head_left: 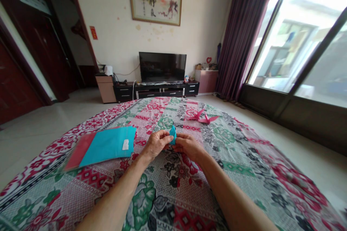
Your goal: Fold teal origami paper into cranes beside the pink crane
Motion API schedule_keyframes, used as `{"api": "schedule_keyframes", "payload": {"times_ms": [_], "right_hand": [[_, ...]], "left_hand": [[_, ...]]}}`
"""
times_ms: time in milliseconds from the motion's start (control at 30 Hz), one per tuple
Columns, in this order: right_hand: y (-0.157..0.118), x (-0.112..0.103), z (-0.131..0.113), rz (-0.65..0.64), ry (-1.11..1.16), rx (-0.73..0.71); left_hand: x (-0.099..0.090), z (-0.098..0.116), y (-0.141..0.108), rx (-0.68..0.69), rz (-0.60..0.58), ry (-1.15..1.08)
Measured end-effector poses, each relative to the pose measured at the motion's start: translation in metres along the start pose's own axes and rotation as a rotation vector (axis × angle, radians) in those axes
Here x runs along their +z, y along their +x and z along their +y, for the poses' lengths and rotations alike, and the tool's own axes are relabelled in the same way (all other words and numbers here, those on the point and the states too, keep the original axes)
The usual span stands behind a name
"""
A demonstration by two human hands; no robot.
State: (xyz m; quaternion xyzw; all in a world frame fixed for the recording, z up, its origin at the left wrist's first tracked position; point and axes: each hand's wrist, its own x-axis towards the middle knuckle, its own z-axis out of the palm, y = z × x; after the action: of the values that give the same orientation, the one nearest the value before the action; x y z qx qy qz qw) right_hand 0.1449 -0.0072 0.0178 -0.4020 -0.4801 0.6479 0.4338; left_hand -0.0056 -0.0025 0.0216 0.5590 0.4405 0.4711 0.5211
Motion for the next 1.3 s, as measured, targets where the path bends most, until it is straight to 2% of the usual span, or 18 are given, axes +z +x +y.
{"api": "schedule_keyframes", "payload": {"times_ms": [367, 633, 833, 1133, 1300], "right_hand": [[0.0, -0.001, 0.003, -0.037, 0.131, -0.031], [0.0, 0.0, 0.008, -0.133, -0.012, -0.169], [0.003, 0.0, 0.01, -0.122, -0.056, -0.207], [-0.002, 0.008, 0.002, -0.088, -0.159, -0.219], [-0.001, 0.009, 0.002, -0.046, -0.166, -0.2]], "left_hand": [[0.0, -0.004, 0.002, 0.073, 0.003, 0.047], [-0.002, -0.003, 0.002, 0.059, -0.006, 0.039], [-0.001, 0.001, 0.0, 0.01, 0.016, 0.021], [-0.005, -0.004, 0.002, 0.193, 0.093, 0.183], [-0.004, -0.006, 0.003, 0.218, 0.113, 0.197]]}}
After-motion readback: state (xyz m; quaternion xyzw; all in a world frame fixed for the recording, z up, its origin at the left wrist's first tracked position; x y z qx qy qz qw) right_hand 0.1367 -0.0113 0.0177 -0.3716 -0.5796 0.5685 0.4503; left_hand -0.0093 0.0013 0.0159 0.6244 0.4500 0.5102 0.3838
